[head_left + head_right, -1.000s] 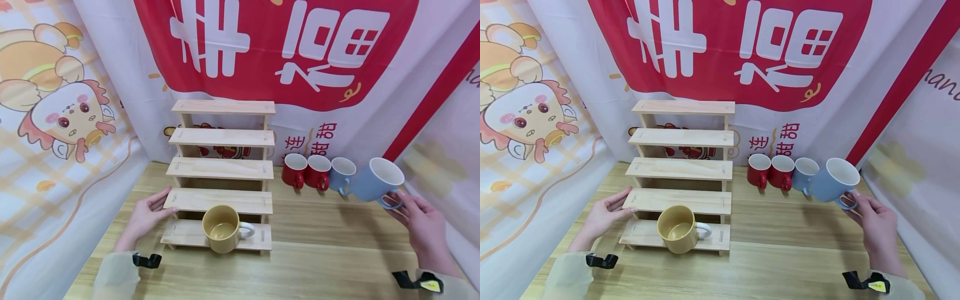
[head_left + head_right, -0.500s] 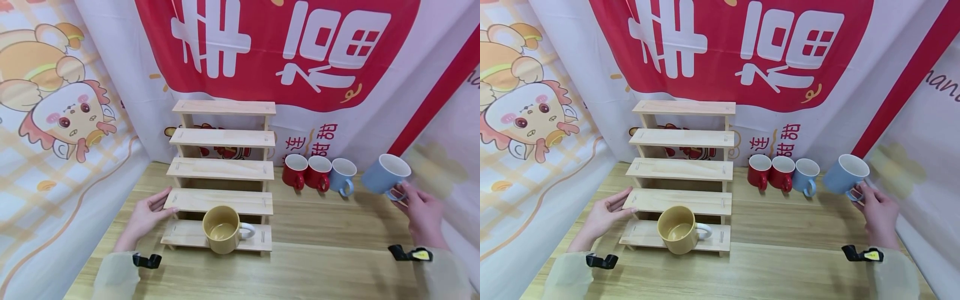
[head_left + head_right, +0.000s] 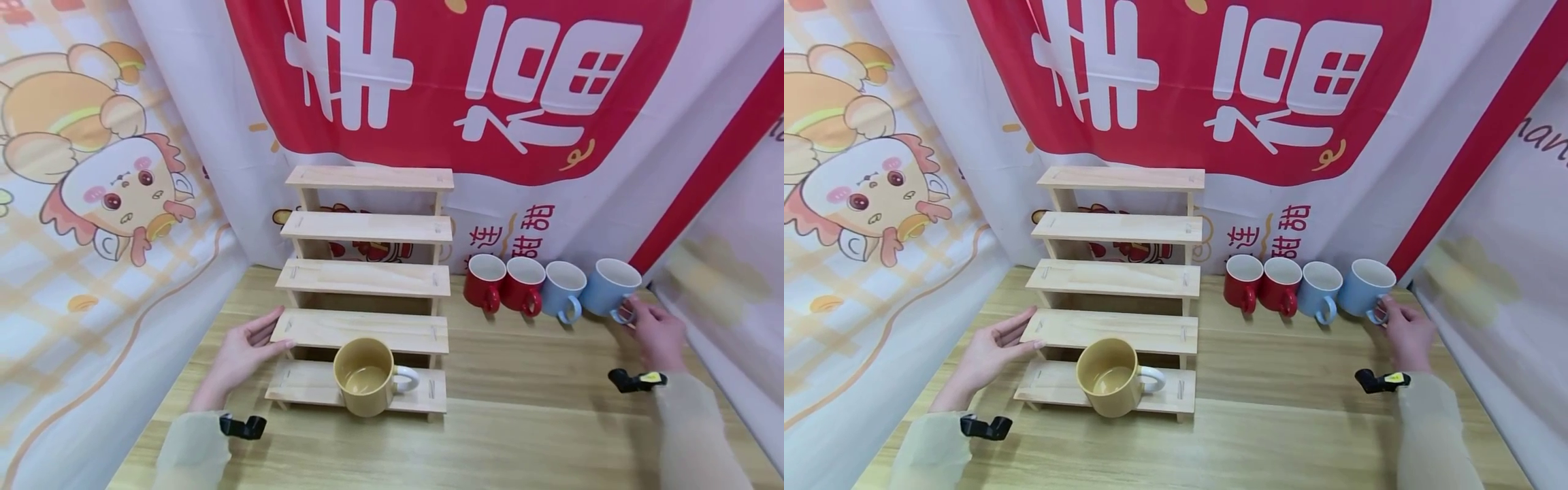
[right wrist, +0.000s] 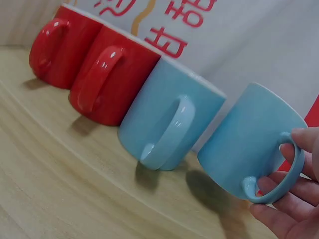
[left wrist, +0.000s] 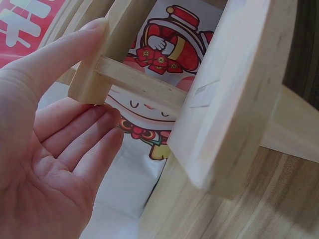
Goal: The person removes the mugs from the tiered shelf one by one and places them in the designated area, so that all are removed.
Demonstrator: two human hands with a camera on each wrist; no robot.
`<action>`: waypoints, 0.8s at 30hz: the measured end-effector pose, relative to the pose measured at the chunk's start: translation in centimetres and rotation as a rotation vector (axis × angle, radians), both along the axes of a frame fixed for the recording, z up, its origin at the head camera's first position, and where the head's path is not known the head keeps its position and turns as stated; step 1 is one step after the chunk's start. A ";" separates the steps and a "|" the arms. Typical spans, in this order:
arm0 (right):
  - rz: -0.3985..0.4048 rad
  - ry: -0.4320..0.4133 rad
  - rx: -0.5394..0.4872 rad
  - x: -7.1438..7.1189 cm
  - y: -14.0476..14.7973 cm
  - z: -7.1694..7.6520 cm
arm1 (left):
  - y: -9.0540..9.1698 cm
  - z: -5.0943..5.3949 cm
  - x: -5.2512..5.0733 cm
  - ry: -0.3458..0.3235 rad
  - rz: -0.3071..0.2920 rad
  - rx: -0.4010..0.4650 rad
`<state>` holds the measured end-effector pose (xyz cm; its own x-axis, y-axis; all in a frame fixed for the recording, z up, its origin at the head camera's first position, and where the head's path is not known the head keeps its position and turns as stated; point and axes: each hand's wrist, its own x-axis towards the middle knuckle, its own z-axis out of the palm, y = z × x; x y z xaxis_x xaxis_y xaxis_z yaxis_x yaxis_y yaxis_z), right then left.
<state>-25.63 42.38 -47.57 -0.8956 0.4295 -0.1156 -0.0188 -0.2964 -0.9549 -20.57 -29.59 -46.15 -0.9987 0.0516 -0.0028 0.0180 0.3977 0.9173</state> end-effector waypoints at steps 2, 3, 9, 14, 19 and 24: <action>-0.010 -0.012 0.009 -0.5 -0.1 -0.4 | 0.0 0.0 -0.1 0.003 -0.002 -0.001; -0.014 -0.026 0.022 -0.7 -0.1 -0.5 | 0.0 0.0 -0.1 0.004 -0.003 0.000; -0.033 -0.094 0.070 -1.6 -0.3 -1.1 | 0.0 -0.1 0.0 0.006 -0.008 -0.001; -0.042 -0.125 0.077 -1.8 -0.5 -1.2 | 0.1 -0.3 0.0 0.014 -0.012 0.011; -0.037 -0.140 0.088 -1.5 -0.5 -1.6 | 0.0 -0.3 -0.1 0.029 -0.011 0.009; -0.050 -0.139 0.086 -1.1 -0.5 -2.3 | 0.0 -0.2 -0.1 0.029 -0.010 0.009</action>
<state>-26.74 41.86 -49.89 -0.8507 0.4870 -0.1980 0.1025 -0.2157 -0.9711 -20.68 -29.59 -46.39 -0.9978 0.0615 0.0264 0.0483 0.3891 0.9199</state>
